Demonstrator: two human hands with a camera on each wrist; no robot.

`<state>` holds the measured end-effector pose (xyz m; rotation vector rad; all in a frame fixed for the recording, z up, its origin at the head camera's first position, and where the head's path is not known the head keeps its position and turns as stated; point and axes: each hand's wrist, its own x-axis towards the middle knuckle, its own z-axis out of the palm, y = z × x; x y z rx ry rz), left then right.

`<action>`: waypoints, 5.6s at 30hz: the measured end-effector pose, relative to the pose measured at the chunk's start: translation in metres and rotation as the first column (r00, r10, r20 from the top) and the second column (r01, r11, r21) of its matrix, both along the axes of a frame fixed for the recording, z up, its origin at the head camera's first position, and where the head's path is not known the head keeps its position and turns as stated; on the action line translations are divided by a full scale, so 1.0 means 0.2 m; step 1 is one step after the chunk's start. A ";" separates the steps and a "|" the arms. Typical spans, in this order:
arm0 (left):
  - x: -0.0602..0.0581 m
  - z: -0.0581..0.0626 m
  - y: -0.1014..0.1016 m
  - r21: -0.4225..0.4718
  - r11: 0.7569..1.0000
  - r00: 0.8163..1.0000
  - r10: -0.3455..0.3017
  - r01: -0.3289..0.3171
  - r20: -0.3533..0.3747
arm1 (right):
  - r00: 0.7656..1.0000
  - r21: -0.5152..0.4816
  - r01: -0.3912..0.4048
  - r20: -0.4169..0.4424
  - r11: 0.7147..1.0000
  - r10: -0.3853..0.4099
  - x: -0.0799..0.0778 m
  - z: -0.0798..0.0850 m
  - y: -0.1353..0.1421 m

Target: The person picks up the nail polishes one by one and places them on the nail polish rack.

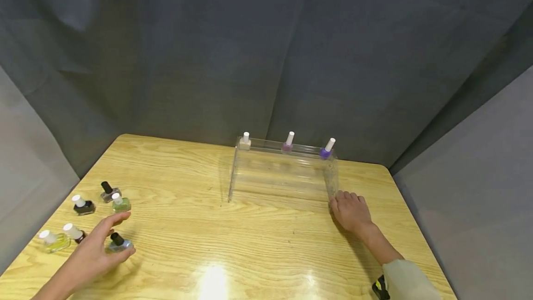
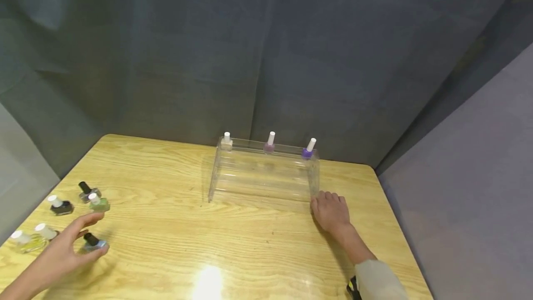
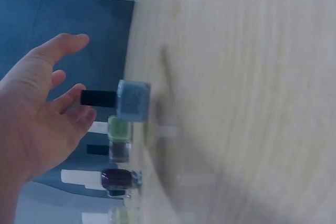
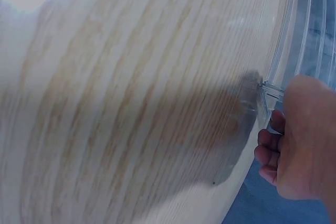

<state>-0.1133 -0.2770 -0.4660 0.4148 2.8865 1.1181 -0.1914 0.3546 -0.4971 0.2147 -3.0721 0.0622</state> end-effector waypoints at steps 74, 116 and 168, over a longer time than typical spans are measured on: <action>-0.62 0.20 0.67 0.304 0.917 0.964 -0.229 0.260 -0.133 | 1.000 -0.023 0.000 -0.020 1.000 -0.001 0.00 -0.02 0.00; -1.06 0.25 1.17 0.081 0.935 0.931 -0.330 0.345 -0.157 | 1.000 -0.035 0.009 0.001 0.999 -0.009 -0.01 -0.03 0.00; -0.98 0.37 1.07 -0.083 0.954 0.951 -0.295 0.287 -0.098 | 1.000 -0.062 0.000 0.013 0.998 0.001 -0.01 -0.01 -0.02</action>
